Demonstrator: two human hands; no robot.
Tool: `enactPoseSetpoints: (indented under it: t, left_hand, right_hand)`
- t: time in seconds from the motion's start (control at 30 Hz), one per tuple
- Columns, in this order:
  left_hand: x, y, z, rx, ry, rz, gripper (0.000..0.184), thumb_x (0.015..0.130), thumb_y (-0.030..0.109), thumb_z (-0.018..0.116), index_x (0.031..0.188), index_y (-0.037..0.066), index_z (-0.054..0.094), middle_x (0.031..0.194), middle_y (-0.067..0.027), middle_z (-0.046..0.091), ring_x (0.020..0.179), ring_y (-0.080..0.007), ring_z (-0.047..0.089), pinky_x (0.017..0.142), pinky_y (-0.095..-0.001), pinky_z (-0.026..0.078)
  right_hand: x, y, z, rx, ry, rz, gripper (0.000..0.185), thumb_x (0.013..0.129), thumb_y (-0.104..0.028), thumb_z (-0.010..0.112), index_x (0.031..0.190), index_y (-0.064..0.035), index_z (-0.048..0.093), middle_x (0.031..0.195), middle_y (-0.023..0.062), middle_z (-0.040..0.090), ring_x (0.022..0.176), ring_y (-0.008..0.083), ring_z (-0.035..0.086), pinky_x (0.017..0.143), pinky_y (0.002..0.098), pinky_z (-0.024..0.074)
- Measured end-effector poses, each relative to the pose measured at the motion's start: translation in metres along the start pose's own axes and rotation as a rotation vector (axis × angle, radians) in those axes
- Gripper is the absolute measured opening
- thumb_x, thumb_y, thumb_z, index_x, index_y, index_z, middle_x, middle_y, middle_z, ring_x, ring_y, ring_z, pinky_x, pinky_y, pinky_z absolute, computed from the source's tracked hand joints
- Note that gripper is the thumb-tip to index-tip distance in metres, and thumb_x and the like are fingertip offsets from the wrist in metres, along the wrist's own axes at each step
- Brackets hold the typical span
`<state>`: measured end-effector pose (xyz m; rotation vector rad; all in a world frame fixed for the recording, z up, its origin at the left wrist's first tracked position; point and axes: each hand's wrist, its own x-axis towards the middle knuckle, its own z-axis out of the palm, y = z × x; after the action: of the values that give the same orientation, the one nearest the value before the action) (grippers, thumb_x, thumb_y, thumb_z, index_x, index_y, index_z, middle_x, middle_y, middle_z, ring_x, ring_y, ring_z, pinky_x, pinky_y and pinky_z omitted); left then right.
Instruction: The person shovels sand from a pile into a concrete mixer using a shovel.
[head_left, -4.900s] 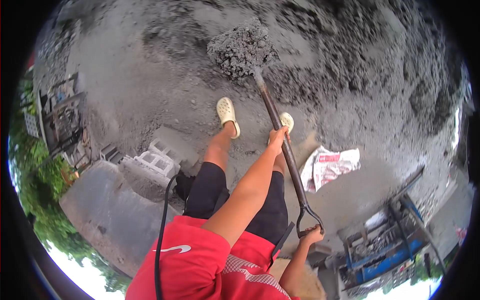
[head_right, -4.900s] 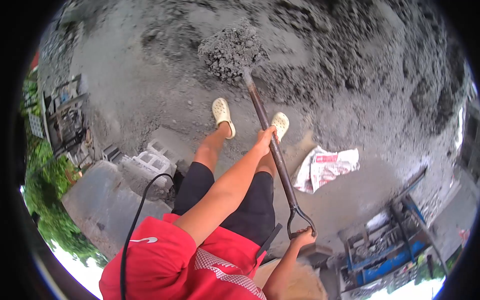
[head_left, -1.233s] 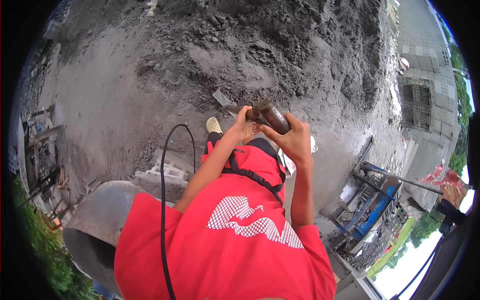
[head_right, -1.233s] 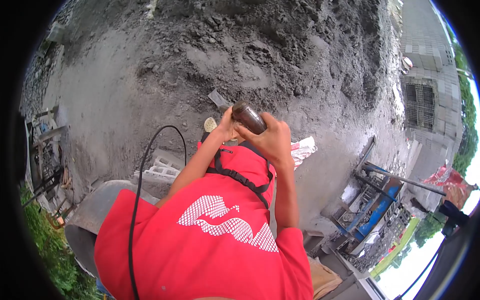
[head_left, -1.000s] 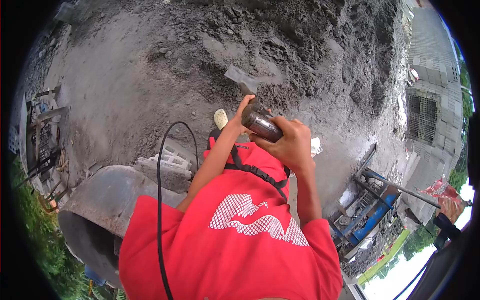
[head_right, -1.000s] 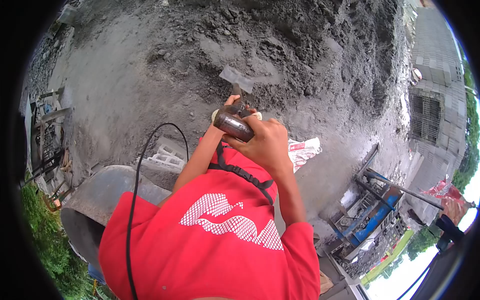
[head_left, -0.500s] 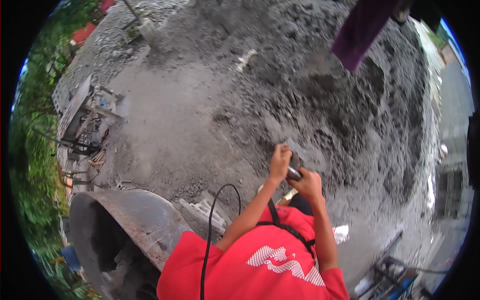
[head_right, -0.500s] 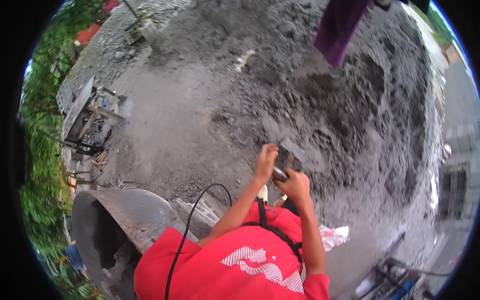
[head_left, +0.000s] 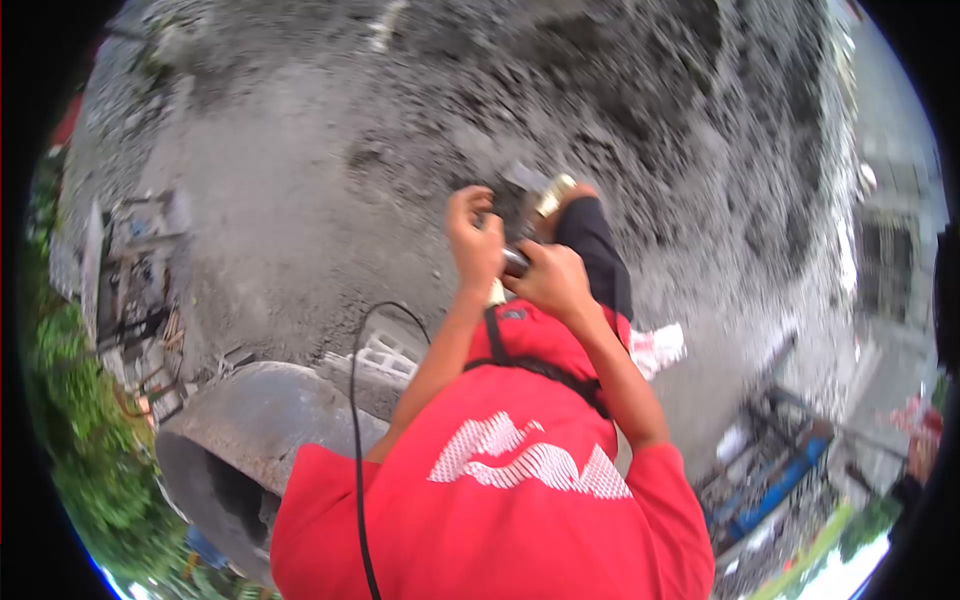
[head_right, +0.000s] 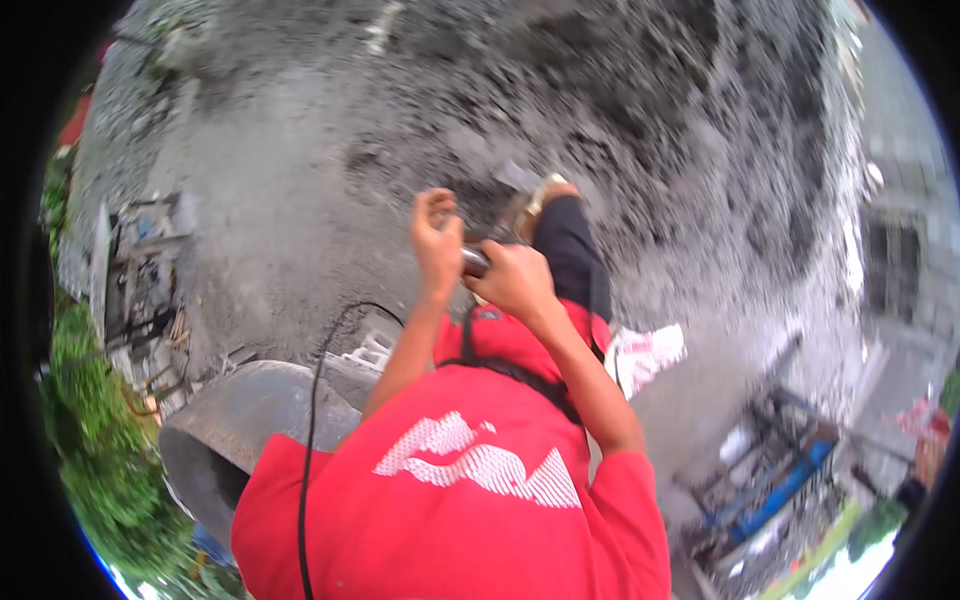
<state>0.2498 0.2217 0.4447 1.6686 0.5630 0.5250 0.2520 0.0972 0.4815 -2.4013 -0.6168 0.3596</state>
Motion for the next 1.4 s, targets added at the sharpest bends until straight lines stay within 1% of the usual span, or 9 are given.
enactPoseSetpoints:
  t: [0.13,0.23,0.33,0.57,0.83,0.97,1.0,1.2,1.4]
  left_hand:
    - [0.022,-0.008,0.024,0.016,0.013,-0.116,0.031,0.067,-0.009,0.048,0.095,0.002,0.056,0.095,-0.0061,0.058,0.085,-0.019,0.056,0.076,-0.0315,0.045]
    - [0.031,-0.072,0.064,0.037,-0.058,-0.22,0.03,0.067,-0.01,0.049,0.094,0.001,0.057,0.093,-0.007,0.058,0.084,-0.0204,0.057,0.078,-0.0321,0.045]
    - [-0.009,-0.103,0.078,0.219,-0.105,-0.002,0.027,0.068,-0.01,0.051,0.092,0.0,0.059,0.088,-0.0088,0.06,0.085,-0.0187,0.058,0.078,-0.0312,0.045]
    - [-0.052,-0.124,0.051,0.224,-0.139,-0.032,0.022,0.07,-0.004,0.051,0.091,0.0,0.057,0.089,-0.0126,0.055,0.084,-0.0277,0.055,0.078,-0.0363,0.044]
    - [-0.103,-0.157,0.016,0.391,-0.245,-0.184,0.023,0.075,-0.002,0.055,0.097,0.003,0.056,0.093,-0.0102,0.055,0.085,-0.0222,0.057,0.077,-0.0337,0.046]
    - [-0.122,-0.163,0.009,0.561,-0.225,-0.184,0.019,0.079,0.007,0.058,0.098,0.006,0.057,0.096,-0.0098,0.056,0.088,-0.0243,0.058,0.078,-0.0363,0.046]
    - [-0.122,-0.163,0.006,0.534,-0.252,-0.274,0.019,0.083,0.02,0.055,0.101,0.011,0.056,0.101,-0.0073,0.055,0.098,-0.0272,0.054,0.085,-0.0444,0.038]
    - [-0.122,-0.139,0.021,0.726,-0.133,-0.153,0.017,0.083,0.02,0.055,0.097,0.009,0.057,0.099,-0.0088,0.057,0.095,-0.0278,0.055,0.082,-0.0438,0.041]
    - [-0.116,-0.189,0.019,0.667,0.067,-0.044,0.014,0.081,0.017,0.054,0.09,0.008,0.061,0.091,-0.0097,0.061,0.085,-0.0309,0.057,0.075,-0.0413,0.044]
  right_hand:
    - [0.026,0.026,0.0,0.046,-0.01,-0.011,0.031,0.06,-0.03,0.071,0.074,-0.0048,0.06,0.065,0.0171,0.062,0.062,0.0341,0.061,0.059,0.0435,0.0495]
    - [0.05,0.085,0.035,0.004,-0.046,0.041,0.03,0.059,-0.03,0.071,0.073,-0.0058,0.06,0.064,0.0174,0.061,0.061,0.034,0.061,0.058,0.0438,0.0496]
    - [0.023,0.123,0.047,-0.003,-0.035,0.018,0.026,0.06,-0.026,0.069,0.071,-0.0059,0.057,0.065,0.0171,0.061,0.062,0.0351,0.061,0.057,0.044,0.0489]
    - [-0.015,0.111,0.081,-0.063,-0.231,0.141,0.022,0.064,-0.024,0.062,0.076,-0.0055,0.062,0.071,0.0193,0.063,0.068,0.0347,0.063,0.065,0.0444,0.0507]
    - [-0.048,0.118,0.133,-0.071,-0.471,0.203,0.028,0.064,-0.023,0.057,0.081,-0.0022,0.066,0.08,0.0204,0.065,0.077,0.0354,0.064,0.074,0.043,0.0511]
    - [-0.064,0.117,0.147,-0.06,-0.462,0.25,0.031,0.066,-0.026,0.059,0.083,-0.0018,0.066,0.083,0.0206,0.065,0.078,0.0354,0.064,0.075,0.0428,0.051]
    - [-0.066,0.111,0.143,-0.058,-0.456,0.258,0.034,0.066,-0.03,0.061,0.084,-0.001,0.066,0.084,0.0208,0.065,0.079,0.0352,0.064,0.075,0.0425,0.051]
    - [-0.063,0.113,0.145,-0.091,-0.443,0.236,0.037,0.073,-0.034,0.059,0.081,0.0021,0.064,0.083,0.0242,0.064,0.079,0.0365,0.064,0.075,0.0444,0.0509]
    - [-0.061,0.124,0.179,-0.15,-0.344,0.134,0.033,0.072,-0.036,0.059,0.075,-0.004,0.066,0.074,0.0202,0.065,0.069,0.0343,0.065,0.065,0.0431,0.0522]
